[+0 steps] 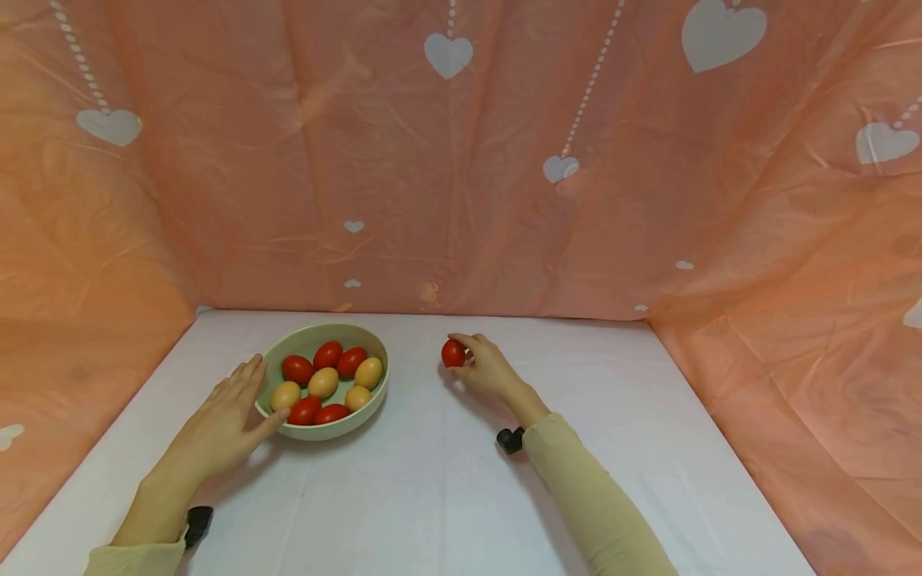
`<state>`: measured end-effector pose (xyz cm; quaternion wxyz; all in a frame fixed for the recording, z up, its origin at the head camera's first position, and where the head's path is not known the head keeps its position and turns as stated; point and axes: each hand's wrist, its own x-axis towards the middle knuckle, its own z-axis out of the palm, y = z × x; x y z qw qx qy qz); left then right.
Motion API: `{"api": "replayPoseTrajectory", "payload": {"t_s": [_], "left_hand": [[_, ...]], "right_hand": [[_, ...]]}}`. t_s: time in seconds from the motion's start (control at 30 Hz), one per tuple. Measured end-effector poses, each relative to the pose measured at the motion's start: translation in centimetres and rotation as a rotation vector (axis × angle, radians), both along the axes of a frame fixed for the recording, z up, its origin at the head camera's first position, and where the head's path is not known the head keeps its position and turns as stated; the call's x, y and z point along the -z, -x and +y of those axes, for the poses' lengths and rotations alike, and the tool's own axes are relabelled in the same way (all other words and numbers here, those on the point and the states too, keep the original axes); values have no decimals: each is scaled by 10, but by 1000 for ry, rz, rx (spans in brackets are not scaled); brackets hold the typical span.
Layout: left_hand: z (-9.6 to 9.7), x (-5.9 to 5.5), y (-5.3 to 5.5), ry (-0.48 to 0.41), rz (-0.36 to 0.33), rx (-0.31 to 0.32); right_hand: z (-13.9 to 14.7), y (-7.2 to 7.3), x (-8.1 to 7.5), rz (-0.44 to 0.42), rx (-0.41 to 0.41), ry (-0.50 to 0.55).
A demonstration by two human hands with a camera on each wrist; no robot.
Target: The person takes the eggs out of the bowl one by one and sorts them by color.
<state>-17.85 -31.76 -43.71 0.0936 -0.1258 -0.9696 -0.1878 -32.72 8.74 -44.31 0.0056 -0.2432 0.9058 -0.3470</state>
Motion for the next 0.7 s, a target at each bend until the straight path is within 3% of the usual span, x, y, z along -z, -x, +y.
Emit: {"api": "replayPoseTrajectory", "payload": {"t_s": [0.37, 0.7], "left_hand": [[0, 2, 0, 1, 18, 1], [-1, 1, 1, 4, 2, -4]], "right_hand": [[0, 1, 6, -4, -5, -142], [-1, 2, 7, -37, -8, -201]]}}
